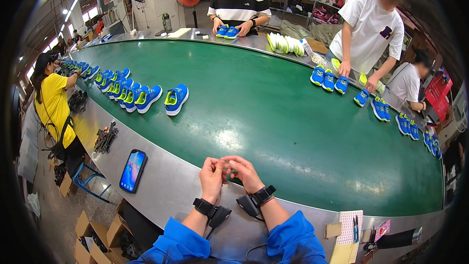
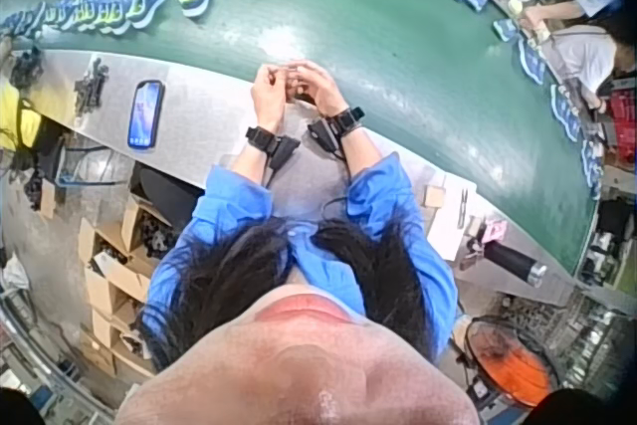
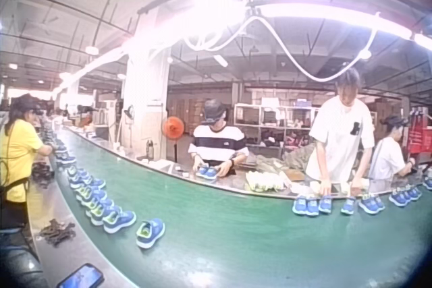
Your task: The person picks up pairs of blue and green sneakers from a green conveyor belt, inspects them by turning them over and checking the laces and soles, then places them back on the belt. The person repeats this process for multiple pairs while other workers perform similar tasks nearby.
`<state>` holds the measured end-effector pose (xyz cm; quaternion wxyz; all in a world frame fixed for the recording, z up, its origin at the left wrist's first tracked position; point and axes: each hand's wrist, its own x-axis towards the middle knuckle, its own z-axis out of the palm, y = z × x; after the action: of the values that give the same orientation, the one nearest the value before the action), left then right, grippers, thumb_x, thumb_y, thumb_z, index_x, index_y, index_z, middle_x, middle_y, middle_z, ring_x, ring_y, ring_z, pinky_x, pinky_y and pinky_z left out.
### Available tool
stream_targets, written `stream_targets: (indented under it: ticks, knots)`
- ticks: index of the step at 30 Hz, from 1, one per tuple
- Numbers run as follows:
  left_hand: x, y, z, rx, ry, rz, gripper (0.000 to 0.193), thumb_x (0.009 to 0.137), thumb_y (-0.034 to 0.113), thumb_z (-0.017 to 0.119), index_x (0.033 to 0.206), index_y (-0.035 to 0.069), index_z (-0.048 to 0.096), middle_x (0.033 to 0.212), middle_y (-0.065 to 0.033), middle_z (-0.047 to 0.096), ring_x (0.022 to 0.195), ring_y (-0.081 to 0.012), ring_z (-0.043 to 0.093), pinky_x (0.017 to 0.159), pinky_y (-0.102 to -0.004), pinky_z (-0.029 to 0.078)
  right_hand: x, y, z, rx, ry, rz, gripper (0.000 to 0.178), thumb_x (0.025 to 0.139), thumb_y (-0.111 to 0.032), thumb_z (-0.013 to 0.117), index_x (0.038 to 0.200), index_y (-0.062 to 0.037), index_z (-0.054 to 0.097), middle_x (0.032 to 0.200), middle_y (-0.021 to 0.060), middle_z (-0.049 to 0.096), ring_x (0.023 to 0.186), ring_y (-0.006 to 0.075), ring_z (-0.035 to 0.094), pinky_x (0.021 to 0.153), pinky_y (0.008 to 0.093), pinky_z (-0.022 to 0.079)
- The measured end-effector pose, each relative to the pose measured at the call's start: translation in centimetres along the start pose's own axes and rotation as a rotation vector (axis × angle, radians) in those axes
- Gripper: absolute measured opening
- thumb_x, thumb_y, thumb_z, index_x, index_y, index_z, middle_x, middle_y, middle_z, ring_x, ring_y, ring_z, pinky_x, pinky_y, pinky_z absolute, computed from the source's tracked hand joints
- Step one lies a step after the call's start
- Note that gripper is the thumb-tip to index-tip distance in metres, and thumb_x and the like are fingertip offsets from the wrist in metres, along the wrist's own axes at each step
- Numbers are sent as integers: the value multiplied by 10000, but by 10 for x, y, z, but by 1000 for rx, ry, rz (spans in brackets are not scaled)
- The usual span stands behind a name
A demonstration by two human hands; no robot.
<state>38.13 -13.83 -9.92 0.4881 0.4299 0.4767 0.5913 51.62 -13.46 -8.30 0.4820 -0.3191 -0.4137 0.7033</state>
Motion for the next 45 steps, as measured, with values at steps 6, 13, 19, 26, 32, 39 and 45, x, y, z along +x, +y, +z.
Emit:
stream_targets:
  ticks: [6, 13, 19, 26, 32, 39, 45]
  knots:
    - [0, 0, 0, -8, -19, -22, 156, 985, 182, 592, 905, 57, 542, 701, 7, 587, 548, -36, 508, 456, -198, 415, 0, -1, 3, 1, 20, 5, 334, 974, -256, 508, 1192, -19, 598, 981, 22, 641, 825, 82, 533, 736, 248, 447]
    - [1, 0, 0, 14, -21, -36, 176, 984, 195, 594, 901, 49, 542, 698, -1, 599, 543, -43, 522, 452, -207, 420, 1, 2, 0, -7, 18, -5, 337, 972, -255, 506, 1194, -19, 596, 992, 25, 647, 829, 84, 524, 741, 251, 444]
    - [3, -2, -2, 30, -11, -17, 192, 977, 201, 608, 897, 35, 553, 704, -6, 615, 566, -49, 546, 477, -211, 437, 2, 2, 1, -15, 22, -2, 337, 972, -259, 506, 1193, -22, 598, 991, 23, 648, 822, 82, 522, 734, 249, 445]
    - [3, -2, -2, 16, -31, -16, 168, 984, 193, 595, 914, 50, 539, 717, 1, 595, 565, -41, 515, 469, -202, 415, 3, 2, 2, -19, 31, 2, 333, 973, -264, 509, 1183, -24, 602, 984, 17, 642, 815, 78, 522, 727, 246, 448]
    - [3, -1, -2, 36, -39, -32, 176, 983, 210, 601, 932, 55, 535, 729, 3, 608, 570, -40, 521, 471, -200, 416, 4, 5, 0, -12, 31, 4, 329, 973, -267, 511, 1179, -27, 603, 982, 16, 639, 814, 78, 522, 731, 247, 449]
    - [2, 1, -3, 22, -55, -40, 169, 983, 209, 600, 940, 61, 533, 745, 5, 614, 580, -39, 525, 482, -200, 423, 4, 5, 1, -16, 37, 8, 317, 971, -267, 514, 1172, -37, 600, 1000, 22, 650, 818, 78, 520, 733, 243, 447]
    - [4, -2, -3, -5, -52, -42, 158, 978, 192, 610, 964, 58, 526, 751, -3, 623, 595, -46, 546, 493, -199, 431, 6, 8, -1, -3, 50, 11, 299, 968, -260, 522, 1159, -46, 606, 971, 6, 628, 815, 74, 519, 726, 242, 448]
